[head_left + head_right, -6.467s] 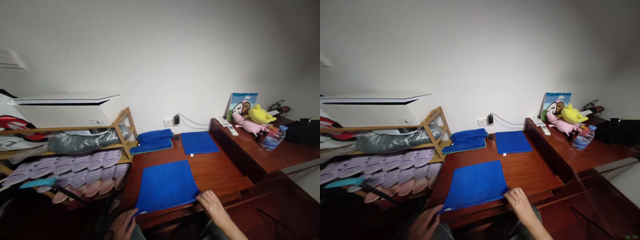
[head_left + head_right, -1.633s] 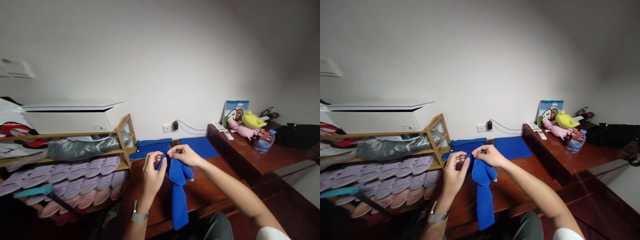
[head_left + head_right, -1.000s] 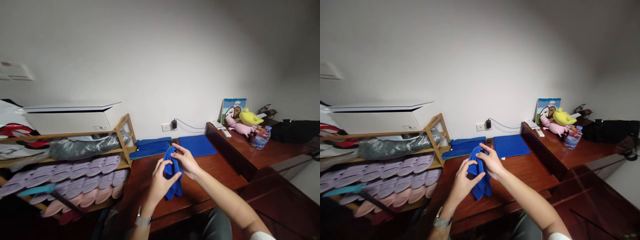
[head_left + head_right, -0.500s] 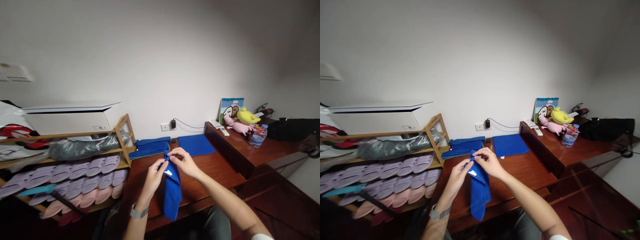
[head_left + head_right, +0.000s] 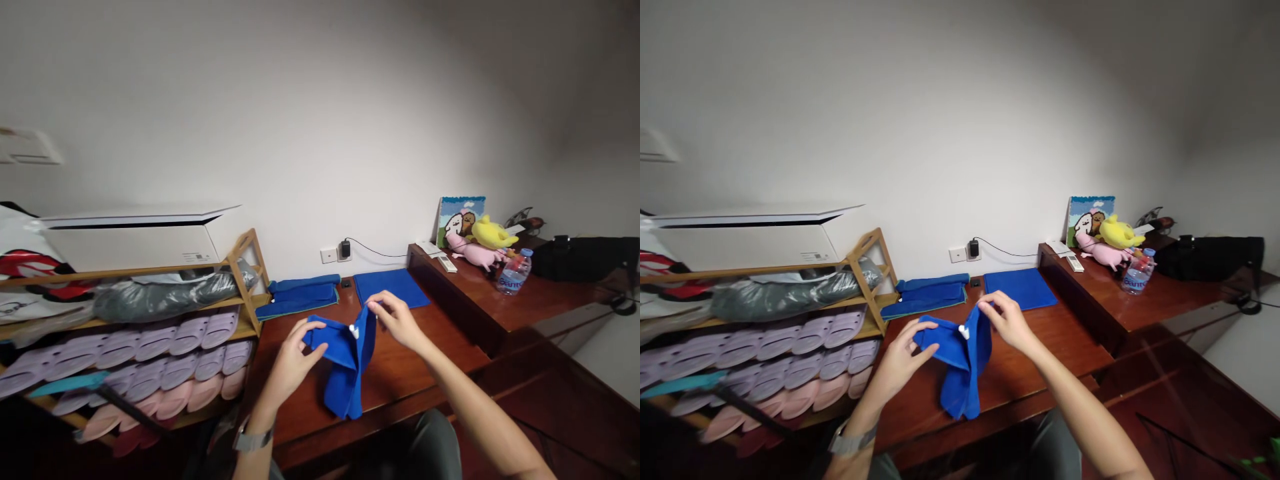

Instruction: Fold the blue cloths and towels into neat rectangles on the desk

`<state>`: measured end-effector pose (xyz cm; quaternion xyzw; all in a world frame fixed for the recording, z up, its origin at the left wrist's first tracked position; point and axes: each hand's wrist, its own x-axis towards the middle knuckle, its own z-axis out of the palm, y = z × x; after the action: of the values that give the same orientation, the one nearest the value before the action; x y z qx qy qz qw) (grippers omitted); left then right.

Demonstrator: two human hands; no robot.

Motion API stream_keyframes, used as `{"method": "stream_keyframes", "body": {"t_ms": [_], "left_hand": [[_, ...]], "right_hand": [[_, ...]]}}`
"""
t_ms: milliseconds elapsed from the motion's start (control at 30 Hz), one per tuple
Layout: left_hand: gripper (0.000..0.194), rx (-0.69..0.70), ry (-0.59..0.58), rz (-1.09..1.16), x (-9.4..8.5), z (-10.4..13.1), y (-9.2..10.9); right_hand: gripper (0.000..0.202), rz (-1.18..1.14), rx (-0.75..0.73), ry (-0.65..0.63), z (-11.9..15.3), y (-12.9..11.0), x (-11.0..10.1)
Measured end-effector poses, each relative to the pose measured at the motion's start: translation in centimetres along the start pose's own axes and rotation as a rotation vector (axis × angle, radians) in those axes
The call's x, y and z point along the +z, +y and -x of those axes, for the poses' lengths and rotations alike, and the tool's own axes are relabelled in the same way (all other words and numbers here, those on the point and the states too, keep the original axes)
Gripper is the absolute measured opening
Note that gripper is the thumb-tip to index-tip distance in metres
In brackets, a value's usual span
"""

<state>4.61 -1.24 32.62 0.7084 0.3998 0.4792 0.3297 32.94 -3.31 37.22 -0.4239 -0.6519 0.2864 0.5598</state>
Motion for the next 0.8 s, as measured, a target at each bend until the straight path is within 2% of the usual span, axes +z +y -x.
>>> {"method": "stream_keyframes", "body": {"t_ms": [133, 233, 300, 467, 533, 633, 700, 800], "left_hand": [[0.036, -0.015, 0.142, 0.002, -2.9, -0.3, -1.7], [0.039, -0.031, 0.240, -0.020, -3.4, -0.4, -1.6], [0.037, -0.025, 0.233, -0.022, -2.3, -0.4, -0.6], [0.034, 0.071, 0.039, 0.001, 3.0, -0.5, 3.4], [0.030, 0.124, -0.005, -0.001, 4.3, -0.6, 4.6], [0.035, 0.156, -0.001, 0.049, 4.7, -0.8, 5.4], [0.039, 0.131, 0.040, 0.095, 4.5, -1.0, 5.5], [0.042, 0.034, 0.140, 0.122, 4.3, -1.1, 5.3]], "right_hand": [[0.056, -0.096, 0.127, 0.117, 0.0, -0.5, -3.4], [0.055, -0.105, 0.129, 0.129, 0.3, -0.9, -4.0], [0.052, -0.089, 0.115, 0.124, 0.5, -1.2, -3.3], [0.035, 0.037, -0.028, 0.102, 0.6, -2.1, 0.1], [0.030, 0.080, -0.091, 0.047, 0.3, -2.5, 1.0], [0.025, 0.102, -0.131, -0.013, 0.1, -2.8, 1.6], [0.024, 0.116, -0.153, 0.037, 0.9, -2.8, 2.2], [0.020, 0.217, -0.186, 0.136, 3.9, -2.1, 4.4]]}}
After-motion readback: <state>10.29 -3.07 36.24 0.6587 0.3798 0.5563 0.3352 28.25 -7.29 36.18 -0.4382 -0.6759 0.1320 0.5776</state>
